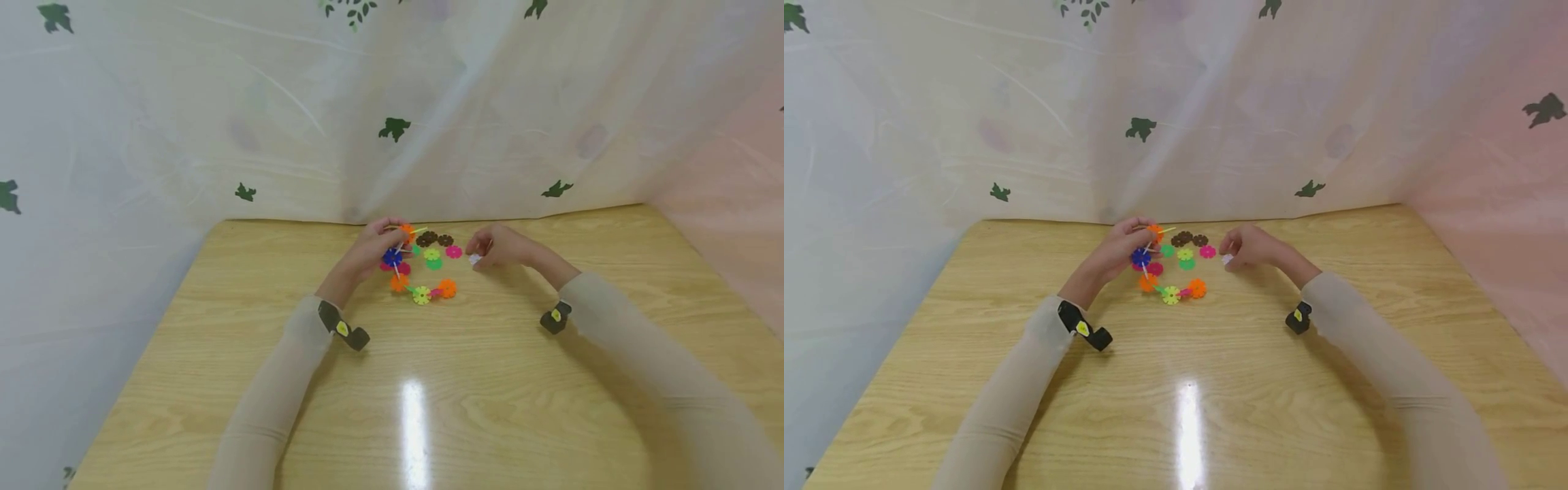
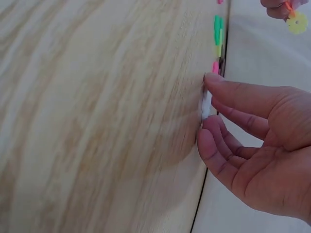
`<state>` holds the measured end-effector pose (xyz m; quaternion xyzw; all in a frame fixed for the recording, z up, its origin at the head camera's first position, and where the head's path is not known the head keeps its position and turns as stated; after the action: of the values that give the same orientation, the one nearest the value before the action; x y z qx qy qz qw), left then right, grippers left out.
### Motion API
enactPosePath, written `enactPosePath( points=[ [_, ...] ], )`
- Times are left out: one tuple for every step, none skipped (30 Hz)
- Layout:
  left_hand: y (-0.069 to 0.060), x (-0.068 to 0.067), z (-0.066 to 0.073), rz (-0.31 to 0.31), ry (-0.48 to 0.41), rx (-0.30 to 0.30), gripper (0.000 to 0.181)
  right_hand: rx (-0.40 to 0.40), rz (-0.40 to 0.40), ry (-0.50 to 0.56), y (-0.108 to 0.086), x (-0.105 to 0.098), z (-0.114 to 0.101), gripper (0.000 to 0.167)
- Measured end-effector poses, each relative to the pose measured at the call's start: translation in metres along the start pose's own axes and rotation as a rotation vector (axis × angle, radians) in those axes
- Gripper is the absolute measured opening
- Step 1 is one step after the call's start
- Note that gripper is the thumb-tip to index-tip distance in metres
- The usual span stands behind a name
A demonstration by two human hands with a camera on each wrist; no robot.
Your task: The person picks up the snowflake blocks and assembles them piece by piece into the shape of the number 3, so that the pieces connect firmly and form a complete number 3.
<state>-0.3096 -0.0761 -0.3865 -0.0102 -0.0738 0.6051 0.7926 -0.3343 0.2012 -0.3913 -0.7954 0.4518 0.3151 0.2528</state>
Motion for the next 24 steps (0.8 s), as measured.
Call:
enactPosePath(
  points=[
    [0.000, 0.000, 0.000, 0.003, 0.002, 0.000, 0.010, 0.004, 0.002, -0.007, 0.000, 0.000, 0.001, 0.027],
    [0.000, 0.000, 0.000, 0.005, 0.001, -0.001, 0.012, 0.010, 0.005, -0.009, 0.000, 0.000, 0.001, 0.027],
    [0.000, 0.000, 0.000, 0.008, 0.000, -0.003, 0.013, 0.014, 0.011, -0.013, 0.000, 0.000, 0.001, 0.027],
    [0.001, 0.000, 0.000, 0.009, 0.000, -0.006, 0.013, 0.026, 0.017, -0.018, 0.000, 0.000, 0.001, 0.026],
    [0.001, -0.001, 0.000, 0.010, -0.001, -0.008, 0.014, 0.040, 0.021, -0.018, 0.000, 0.000, 0.002, 0.025],
    [0.001, -0.001, 0.000, 0.011, -0.002, -0.010, 0.014, 0.056, 0.025, -0.017, 0.000, 0.000, 0.002, 0.024],
    [0.001, -0.001, 0.000, 0.009, -0.003, -0.010, 0.014, 0.071, 0.029, -0.017, 0.000, 0.000, 0.002, 0.023],
    [0.002, -0.001, 0.000, 0.009, -0.001, -0.012, 0.014, 0.084, 0.032, -0.014, 0.000, 0.000, 0.001, 0.023],
    [0.002, -0.001, 0.000, 0.008, 0.000, -0.013, 0.014, 0.093, 0.036, -0.013, 0.000, 0.000, 0.001, 0.022],
    [0.002, -0.001, 0.000, 0.006, 0.002, -0.014, 0.014, 0.106, 0.041, -0.009, -0.001, 0.000, 0.001, 0.022],
    [0.002, -0.001, 0.000, 0.005, 0.003, -0.014, 0.014, 0.111, 0.043, -0.007, -0.001, 0.000, 0.001, 0.022],
    [0.002, -0.001, 0.000, 0.003, 0.004, -0.014, 0.013, 0.116, 0.049, -0.007, -0.001, 0.000, 0.001, 0.023],
    [0.002, -0.002, 0.000, 0.002, 0.006, -0.014, 0.013, 0.118, 0.052, -0.004, -0.001, 0.000, 0.002, 0.024],
    [0.002, -0.002, 0.000, 0.002, 0.010, -0.014, 0.013, 0.119, 0.054, 0.003, -0.002, 0.000, 0.002, 0.025],
    [0.002, -0.002, 0.000, 0.001, 0.011, -0.014, 0.012, 0.119, 0.056, 0.011, -0.002, 0.000, 0.003, 0.026],
    [0.002, -0.002, 0.000, 0.001, 0.014, -0.013, 0.012, 0.120, 0.054, 0.025, -0.002, 0.000, 0.003, 0.025],
    [0.002, -0.002, 0.000, 0.001, 0.015, -0.012, 0.012, 0.118, 0.053, 0.040, -0.002, 0.000, 0.003, 0.025],
    [0.001, -0.002, 0.000, 0.000, 0.016, -0.011, 0.012, 0.116, 0.058, 0.061, -0.002, 0.000, 0.003, 0.024],
    [0.001, -0.002, 0.000, 0.000, 0.017, -0.009, 0.012, 0.107, 0.063, 0.087, -0.002, 0.001, 0.002, 0.023],
    [0.001, -0.002, 0.000, -0.001, 0.018, -0.007, 0.012, 0.094, 0.071, 0.112, -0.002, 0.000, 0.000, 0.022],
    [0.001, -0.002, 0.000, 0.000, 0.018, -0.009, 0.012, 0.080, 0.080, 0.145, -0.002, 0.000, -0.004, 0.022],
    [0.001, -0.002, 0.000, -0.001, 0.018, -0.007, 0.012, 0.066, 0.092, 0.181, -0.002, -0.001, -0.007, 0.022],
    [0.001, -0.002, 0.000, -0.003, 0.016, -0.005, 0.012, 0.054, 0.112, 0.219, -0.002, -0.002, -0.011, 0.022],
    [0.001, -0.003, 0.000, -0.004, 0.015, -0.003, 0.012, 0.046, 0.132, 0.265, -0.002, -0.002, -0.015, 0.023]
  ],
)
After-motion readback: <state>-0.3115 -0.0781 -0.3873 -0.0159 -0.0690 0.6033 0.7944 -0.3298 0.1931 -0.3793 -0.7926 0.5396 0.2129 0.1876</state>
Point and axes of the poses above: each hand's wrist, its own y-axis towards the middle knuckle, its own x-axis out of the palm, z = x × y, the point moved 2 cm from there along y, towards the middle knuckle, and after that the axes turned 5 degrees about z, right-handed, at the moved point
